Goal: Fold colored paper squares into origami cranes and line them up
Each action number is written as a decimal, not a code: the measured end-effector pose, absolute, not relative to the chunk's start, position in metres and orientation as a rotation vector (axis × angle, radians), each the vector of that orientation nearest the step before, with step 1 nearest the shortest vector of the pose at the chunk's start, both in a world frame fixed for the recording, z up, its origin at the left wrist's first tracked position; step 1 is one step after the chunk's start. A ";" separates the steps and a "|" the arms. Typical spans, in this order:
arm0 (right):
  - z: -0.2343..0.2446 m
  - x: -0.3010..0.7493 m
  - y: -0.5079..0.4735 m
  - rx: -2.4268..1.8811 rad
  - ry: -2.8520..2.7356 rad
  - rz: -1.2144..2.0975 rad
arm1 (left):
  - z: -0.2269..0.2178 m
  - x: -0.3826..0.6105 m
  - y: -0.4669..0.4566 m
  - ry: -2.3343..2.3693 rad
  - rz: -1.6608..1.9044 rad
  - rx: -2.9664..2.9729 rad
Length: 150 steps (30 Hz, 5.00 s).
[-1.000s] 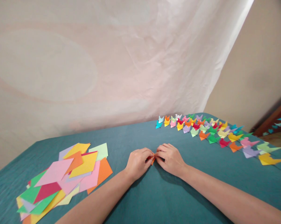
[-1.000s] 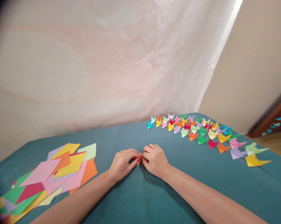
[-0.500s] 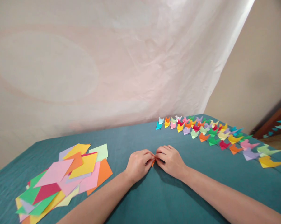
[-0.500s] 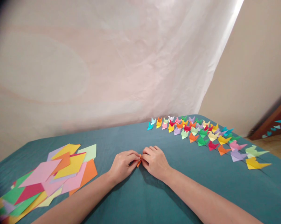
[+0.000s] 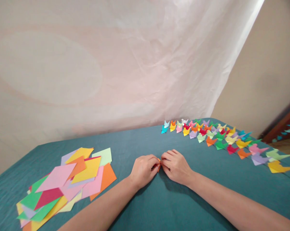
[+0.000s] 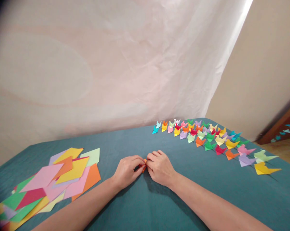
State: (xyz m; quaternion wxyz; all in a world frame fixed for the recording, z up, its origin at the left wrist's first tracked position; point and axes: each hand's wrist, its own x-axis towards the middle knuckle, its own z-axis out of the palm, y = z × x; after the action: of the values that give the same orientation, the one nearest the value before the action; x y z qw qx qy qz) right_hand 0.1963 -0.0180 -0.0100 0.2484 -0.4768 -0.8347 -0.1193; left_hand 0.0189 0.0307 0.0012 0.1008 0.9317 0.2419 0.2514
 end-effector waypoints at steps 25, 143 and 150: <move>-0.001 0.213 -0.027 -1.157 -2.500 -0.421 | 0.000 0.018 0.031 0.689 0.674 2.812; 0.002 0.191 -0.024 -1.294 -1.187 1.135 | -0.006 0.029 0.025 0.667 0.779 1.796; 0.000 0.190 -0.024 -1.277 -1.187 1.154 | -0.007 0.029 0.027 0.665 0.775 1.780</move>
State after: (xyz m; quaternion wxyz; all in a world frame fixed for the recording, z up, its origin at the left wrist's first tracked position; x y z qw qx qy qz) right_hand 0.1905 -0.0241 0.0003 0.5016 -0.5284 -0.4913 0.4773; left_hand 0.0288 0.0266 -0.0068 0.5181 0.7419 0.2772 0.3229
